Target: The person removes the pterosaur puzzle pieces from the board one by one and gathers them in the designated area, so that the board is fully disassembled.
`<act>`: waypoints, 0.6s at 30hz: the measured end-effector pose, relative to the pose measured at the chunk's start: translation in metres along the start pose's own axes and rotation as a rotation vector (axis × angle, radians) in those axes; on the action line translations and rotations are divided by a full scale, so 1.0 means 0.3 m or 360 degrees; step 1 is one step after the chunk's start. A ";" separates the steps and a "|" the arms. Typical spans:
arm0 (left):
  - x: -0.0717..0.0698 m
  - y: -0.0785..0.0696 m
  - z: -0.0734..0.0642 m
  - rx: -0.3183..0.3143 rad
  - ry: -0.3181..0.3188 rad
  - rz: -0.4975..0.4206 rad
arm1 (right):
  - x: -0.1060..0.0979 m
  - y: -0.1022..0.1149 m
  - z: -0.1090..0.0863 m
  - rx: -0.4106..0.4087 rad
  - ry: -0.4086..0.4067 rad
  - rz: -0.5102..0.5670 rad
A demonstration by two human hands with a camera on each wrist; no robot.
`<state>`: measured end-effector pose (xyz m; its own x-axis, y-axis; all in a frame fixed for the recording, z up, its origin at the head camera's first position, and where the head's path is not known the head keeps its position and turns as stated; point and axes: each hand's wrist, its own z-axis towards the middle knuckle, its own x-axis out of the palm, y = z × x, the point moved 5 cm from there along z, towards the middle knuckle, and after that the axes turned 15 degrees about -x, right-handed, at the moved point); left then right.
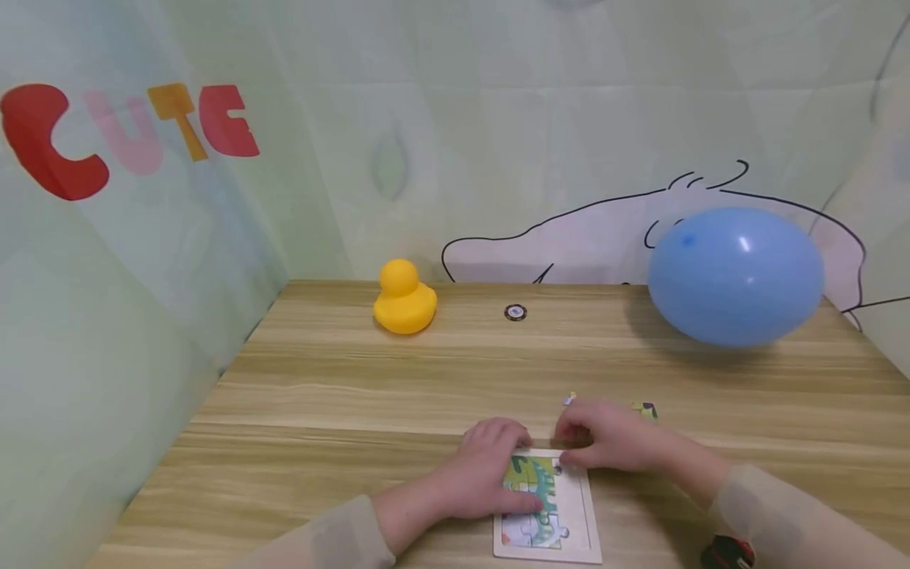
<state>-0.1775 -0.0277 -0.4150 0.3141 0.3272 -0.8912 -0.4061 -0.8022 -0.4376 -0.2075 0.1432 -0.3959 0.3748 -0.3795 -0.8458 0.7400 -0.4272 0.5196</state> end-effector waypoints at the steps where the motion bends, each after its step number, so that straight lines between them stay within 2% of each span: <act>1: -0.001 0.001 0.000 -0.0010 -0.0004 -0.0007 | 0.003 0.004 -0.001 0.0004 0.0003 0.0008; 14: -0.003 0.021 -0.005 -0.0036 0.0018 -0.0015 | 0.028 0.024 -0.014 -0.0014 -0.0015 0.0044; 18: -0.002 0.016 -0.013 -0.0014 0.0021 0.0036 | 0.034 0.024 -0.021 -0.0014 -0.0015 0.0044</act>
<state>-0.1763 -0.0337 -0.4163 0.3161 0.3021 -0.8993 -0.4059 -0.8137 -0.4160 -0.1949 0.1413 -0.4014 0.3899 -0.3990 -0.8300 0.7343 -0.4092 0.5416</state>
